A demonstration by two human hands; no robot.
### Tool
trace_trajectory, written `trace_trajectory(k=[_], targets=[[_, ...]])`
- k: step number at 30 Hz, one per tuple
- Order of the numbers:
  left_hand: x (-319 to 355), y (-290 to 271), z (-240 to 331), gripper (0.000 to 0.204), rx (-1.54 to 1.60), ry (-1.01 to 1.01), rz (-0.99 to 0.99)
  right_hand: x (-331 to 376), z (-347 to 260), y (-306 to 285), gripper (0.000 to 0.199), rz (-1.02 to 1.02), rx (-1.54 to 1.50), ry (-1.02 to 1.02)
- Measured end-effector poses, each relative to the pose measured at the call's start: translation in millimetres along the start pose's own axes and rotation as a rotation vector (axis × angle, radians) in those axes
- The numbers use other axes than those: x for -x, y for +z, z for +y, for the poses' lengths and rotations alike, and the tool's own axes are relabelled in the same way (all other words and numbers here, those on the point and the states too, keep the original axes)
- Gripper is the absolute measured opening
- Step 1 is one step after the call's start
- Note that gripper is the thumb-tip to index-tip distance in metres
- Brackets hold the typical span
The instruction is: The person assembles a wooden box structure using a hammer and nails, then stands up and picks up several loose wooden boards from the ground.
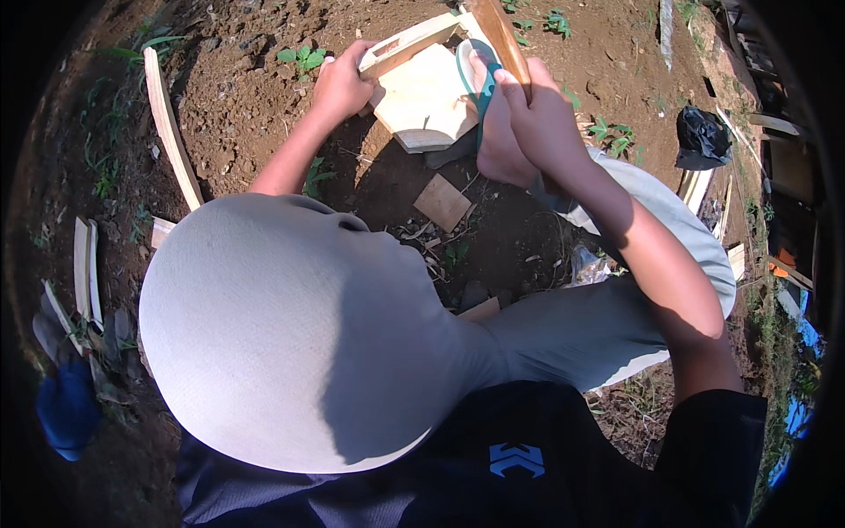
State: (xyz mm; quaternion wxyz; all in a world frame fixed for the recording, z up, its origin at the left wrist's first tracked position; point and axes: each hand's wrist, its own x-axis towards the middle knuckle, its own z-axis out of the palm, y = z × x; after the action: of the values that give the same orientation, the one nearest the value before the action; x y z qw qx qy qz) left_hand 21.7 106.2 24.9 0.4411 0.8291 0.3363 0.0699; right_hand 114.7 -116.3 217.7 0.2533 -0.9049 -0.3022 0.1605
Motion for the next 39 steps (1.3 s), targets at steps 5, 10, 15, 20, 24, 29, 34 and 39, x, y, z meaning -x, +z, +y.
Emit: trace_trajectory(k=[5,10,15,20,24,29,34,39], targets=[[-3.7,9.3,-3.8,0.060,-0.041,0.156,0.081,-20.3,37.5,-21.2,0.040,-0.415,0.230,0.099],[-0.6,16.0,-12.8,0.059,-0.142,0.199,0.138,-6.3,60.4,-11.0,0.037,-0.447,0.063,-0.138],[-1.7,3.7,-4.3,0.060,-0.024,0.145,0.029,-2.7,33.7,0.0,0.038,-0.378,0.087,0.032],[-1.9,15.1,-2.4,0.060,-0.045,0.167,0.074,11.6,70.9,8.8,0.038,-0.235,0.188,-0.143],[1.5,1.9,3.2,0.062,0.016,0.093,-0.020,-8.8,26.2,-17.8,0.044,-0.296,0.128,-0.033],[-1.1,13.9,-7.4,0.063,-0.103,0.193,0.091,-6.2,78.0,-0.9,0.040,-0.525,0.319,-0.054],[4.1,9.5,9.6,0.063,-0.019,0.082,-0.015,-16.9,49.9,-18.4,0.039,0.014,-0.009,-0.070],[0.9,9.3,-7.0,0.064,-0.058,0.172,0.096,-14.9,29.0,-29.5,0.038,-0.477,0.255,0.033]])
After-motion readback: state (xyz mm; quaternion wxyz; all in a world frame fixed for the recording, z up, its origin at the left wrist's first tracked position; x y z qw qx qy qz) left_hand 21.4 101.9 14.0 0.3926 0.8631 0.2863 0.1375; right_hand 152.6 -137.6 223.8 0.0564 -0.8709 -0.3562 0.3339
